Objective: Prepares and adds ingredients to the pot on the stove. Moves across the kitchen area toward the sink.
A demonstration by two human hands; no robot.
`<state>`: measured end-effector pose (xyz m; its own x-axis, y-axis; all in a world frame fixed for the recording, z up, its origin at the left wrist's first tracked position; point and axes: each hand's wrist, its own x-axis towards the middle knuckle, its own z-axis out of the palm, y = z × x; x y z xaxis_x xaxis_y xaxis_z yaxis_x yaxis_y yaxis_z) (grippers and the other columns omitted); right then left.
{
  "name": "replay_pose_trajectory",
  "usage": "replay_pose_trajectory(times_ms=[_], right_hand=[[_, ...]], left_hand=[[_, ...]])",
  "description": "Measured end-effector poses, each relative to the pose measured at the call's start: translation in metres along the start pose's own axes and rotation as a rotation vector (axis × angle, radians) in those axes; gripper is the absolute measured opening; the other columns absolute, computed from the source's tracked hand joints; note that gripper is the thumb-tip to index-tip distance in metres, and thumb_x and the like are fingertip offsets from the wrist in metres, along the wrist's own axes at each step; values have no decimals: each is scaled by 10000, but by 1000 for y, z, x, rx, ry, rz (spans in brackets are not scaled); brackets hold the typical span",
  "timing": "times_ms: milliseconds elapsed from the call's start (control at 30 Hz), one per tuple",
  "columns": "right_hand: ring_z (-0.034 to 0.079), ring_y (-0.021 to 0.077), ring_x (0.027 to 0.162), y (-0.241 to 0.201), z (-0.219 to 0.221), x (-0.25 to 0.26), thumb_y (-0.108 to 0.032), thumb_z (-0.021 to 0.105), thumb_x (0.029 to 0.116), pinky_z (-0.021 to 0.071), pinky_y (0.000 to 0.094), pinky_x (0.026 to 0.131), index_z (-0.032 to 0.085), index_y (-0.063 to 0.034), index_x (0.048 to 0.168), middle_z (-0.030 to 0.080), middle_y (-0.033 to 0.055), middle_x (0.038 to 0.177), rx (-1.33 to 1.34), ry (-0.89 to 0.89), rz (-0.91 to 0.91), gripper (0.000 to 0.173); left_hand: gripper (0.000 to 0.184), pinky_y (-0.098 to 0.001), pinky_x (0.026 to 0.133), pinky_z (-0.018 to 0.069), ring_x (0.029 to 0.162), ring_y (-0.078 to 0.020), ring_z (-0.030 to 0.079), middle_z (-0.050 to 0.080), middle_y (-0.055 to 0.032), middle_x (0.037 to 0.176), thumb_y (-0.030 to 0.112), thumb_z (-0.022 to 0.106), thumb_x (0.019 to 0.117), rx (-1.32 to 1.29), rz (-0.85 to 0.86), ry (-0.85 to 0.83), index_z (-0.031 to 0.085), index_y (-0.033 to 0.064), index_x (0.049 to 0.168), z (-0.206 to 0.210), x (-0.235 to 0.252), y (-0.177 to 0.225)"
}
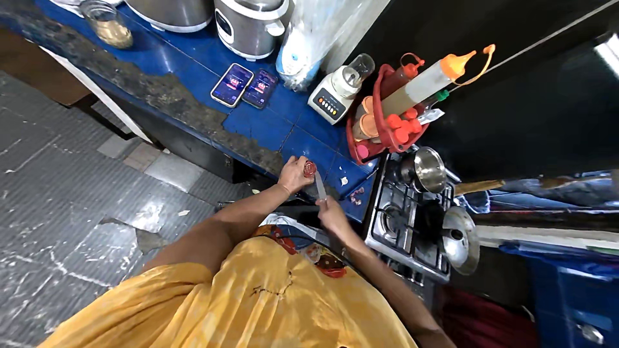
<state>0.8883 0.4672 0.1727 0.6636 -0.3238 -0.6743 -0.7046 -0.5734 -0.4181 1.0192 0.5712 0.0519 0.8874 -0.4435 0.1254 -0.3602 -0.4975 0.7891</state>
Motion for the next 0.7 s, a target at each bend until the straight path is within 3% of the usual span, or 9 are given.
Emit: replay_pose_trajectory(times_ms=[33,67,133,200,333,500,700], right_hand=[[626,232,734,5,15,3,-270,360,1127,554,420,704,546,-26,1343,628,132,893,51,56,-16,375],[582,195,650,4,20,6,-262,355,1130,530,376,620,550,-26,1326,588,96,817,141,74,-23,364],[459,111,497,-7,1,8,-255,347,1136,441,276,462,532,-30,1323,483,14,694,373,-15,-1,346],[411,92,441,-10,-27,5,-271,348,1136,417,254,406,522,-58,1315,430,-18,648,476,-144,48,328],[428,99,438,-1,-54,-11,-280,356,1135,427,254,406,522,-85,1302,442,-12,648,401,-230,72,305],[430,97,428,9,-45,-18,-273,346,1138,430,252,404,528,-66,1299,459,-9,646,354,-271,56,320],[431,101,433,12,-37,-20,-282,357,1136,421,250,399,526,-72,1310,459,-5,649,384,-235,64,322]], left_hand=[[600,-508,956,546,1086,-353,667,702,-183,1117,350,858,750,1,-20,-4,645,35,1214,1,-1,2],[611,-516,953,546,1088,-357,665,697,-188,1121,343,872,746,-5,-37,-13,642,36,1222,0,0,4],[618,-522,962,542,1099,-361,661,693,-193,1133,341,869,761,-13,-38,-38,634,37,1246,-5,2,4],[578,-496,973,540,1099,-340,662,707,-161,1117,334,848,770,-3,17,-39,642,45,1226,-5,-3,1],[550,-466,999,526,1120,-320,653,707,-142,1130,339,824,795,-7,69,-53,641,45,1222,-9,1,-1],[594,-503,997,528,1121,-341,652,695,-168,1150,342,851,774,-38,9,-80,640,51,1247,-11,-1,2],[589,-482,995,527,1115,-319,651,695,-152,1147,352,842,768,-52,-4,-86,644,64,1243,-9,1,0]])
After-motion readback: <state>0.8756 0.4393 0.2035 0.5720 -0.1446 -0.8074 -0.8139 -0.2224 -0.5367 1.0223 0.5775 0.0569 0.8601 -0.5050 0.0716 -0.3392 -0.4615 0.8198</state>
